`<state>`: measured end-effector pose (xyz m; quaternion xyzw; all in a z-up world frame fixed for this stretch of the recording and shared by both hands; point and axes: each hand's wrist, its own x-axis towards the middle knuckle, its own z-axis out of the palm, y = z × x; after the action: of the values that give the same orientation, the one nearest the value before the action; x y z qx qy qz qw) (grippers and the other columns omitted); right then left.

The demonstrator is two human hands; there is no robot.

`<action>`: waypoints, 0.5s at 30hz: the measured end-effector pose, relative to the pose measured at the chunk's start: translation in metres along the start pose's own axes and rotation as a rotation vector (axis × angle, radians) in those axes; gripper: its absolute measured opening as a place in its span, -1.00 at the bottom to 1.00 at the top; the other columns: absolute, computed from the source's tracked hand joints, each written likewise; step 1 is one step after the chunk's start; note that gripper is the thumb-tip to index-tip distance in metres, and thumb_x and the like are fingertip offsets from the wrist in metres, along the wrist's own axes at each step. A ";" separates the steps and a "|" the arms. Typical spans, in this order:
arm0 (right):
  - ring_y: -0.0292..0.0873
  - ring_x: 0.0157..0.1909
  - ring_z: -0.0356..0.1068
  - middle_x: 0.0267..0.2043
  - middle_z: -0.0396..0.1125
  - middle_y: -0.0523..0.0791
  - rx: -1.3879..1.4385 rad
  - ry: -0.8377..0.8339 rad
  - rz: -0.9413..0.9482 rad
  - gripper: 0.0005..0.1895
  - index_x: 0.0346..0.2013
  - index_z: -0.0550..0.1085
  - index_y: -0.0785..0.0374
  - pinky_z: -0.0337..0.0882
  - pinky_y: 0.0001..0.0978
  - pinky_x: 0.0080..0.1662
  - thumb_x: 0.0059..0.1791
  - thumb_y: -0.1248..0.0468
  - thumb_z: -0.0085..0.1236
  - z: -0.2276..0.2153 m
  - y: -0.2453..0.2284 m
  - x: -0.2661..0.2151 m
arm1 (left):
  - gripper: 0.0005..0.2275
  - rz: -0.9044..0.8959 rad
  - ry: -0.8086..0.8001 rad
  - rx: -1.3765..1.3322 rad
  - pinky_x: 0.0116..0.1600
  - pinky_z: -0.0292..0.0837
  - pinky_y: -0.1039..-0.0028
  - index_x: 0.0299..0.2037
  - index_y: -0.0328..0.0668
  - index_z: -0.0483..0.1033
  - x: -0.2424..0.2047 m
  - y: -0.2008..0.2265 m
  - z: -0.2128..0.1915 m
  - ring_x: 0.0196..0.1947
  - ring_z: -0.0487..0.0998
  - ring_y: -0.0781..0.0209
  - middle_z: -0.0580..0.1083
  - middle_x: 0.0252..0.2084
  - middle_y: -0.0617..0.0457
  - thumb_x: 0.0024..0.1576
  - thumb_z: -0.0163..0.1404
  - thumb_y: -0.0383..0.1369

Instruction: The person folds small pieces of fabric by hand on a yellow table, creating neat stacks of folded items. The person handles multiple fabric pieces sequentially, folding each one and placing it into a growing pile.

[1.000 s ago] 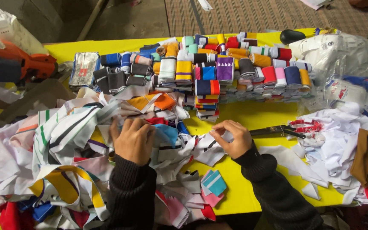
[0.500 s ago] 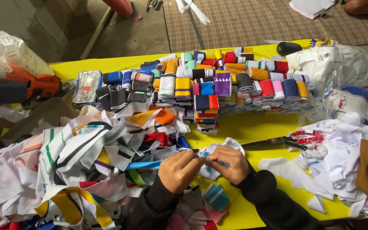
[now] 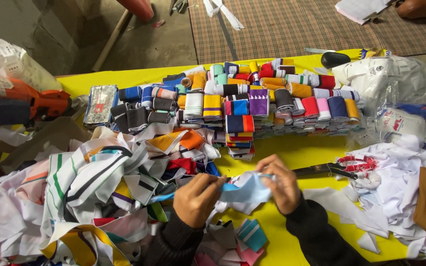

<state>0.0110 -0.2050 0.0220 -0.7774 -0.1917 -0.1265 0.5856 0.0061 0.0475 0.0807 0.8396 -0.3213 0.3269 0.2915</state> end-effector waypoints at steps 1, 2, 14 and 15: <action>-0.15 -0.12 0.40 -0.15 0.37 -0.06 -0.001 0.003 -0.003 -0.77 -0.49 0.36 0.13 0.51 -0.22 -0.05 -0.03 0.12 -0.14 0.005 -0.012 -0.001 | -0.90 0.004 0.001 0.000 -0.65 0.38 0.58 -0.35 -0.24 0.57 -0.005 0.002 0.007 -0.60 0.43 0.35 0.50 -0.44 0.07 0.11 0.24 -0.44; -0.10 -0.03 0.44 -0.04 0.38 -0.05 -0.022 -0.154 0.093 -0.72 -0.19 0.36 0.17 0.49 -0.23 0.03 -0.06 0.09 0.09 0.010 -0.023 -0.001 | -0.90 0.017 -0.033 -0.022 -0.71 0.30 0.59 -0.33 -0.25 0.54 -0.010 0.005 0.013 -0.63 0.34 0.37 0.45 -0.44 0.09 0.14 0.20 -0.44; -0.16 -0.35 0.36 -0.36 0.36 -0.10 0.150 -0.176 0.076 -0.77 -0.37 0.43 0.19 0.46 -0.32 -0.23 0.05 0.33 -0.24 0.022 0.001 -0.014 | -0.96 0.030 -0.021 -0.020 -0.51 0.31 0.47 -0.22 -0.25 0.57 0.011 0.012 -0.007 -0.54 0.42 0.23 0.47 -0.43 0.08 0.17 0.11 -0.51; -0.13 -0.22 0.43 -0.22 0.42 -0.04 0.151 -0.027 0.058 -0.71 -0.26 0.46 0.22 0.56 -0.31 -0.15 0.03 0.33 -0.31 0.021 0.015 -0.020 | -0.89 0.015 -0.053 0.014 -0.52 0.29 0.48 -0.14 -0.23 0.59 0.008 0.008 -0.006 -0.55 0.39 0.26 0.47 -0.43 0.09 0.14 0.12 -0.53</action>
<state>-0.0010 -0.1912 -0.0054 -0.7379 -0.1860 -0.0842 0.6432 0.0024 0.0439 0.0928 0.8474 -0.3331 0.3089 0.2747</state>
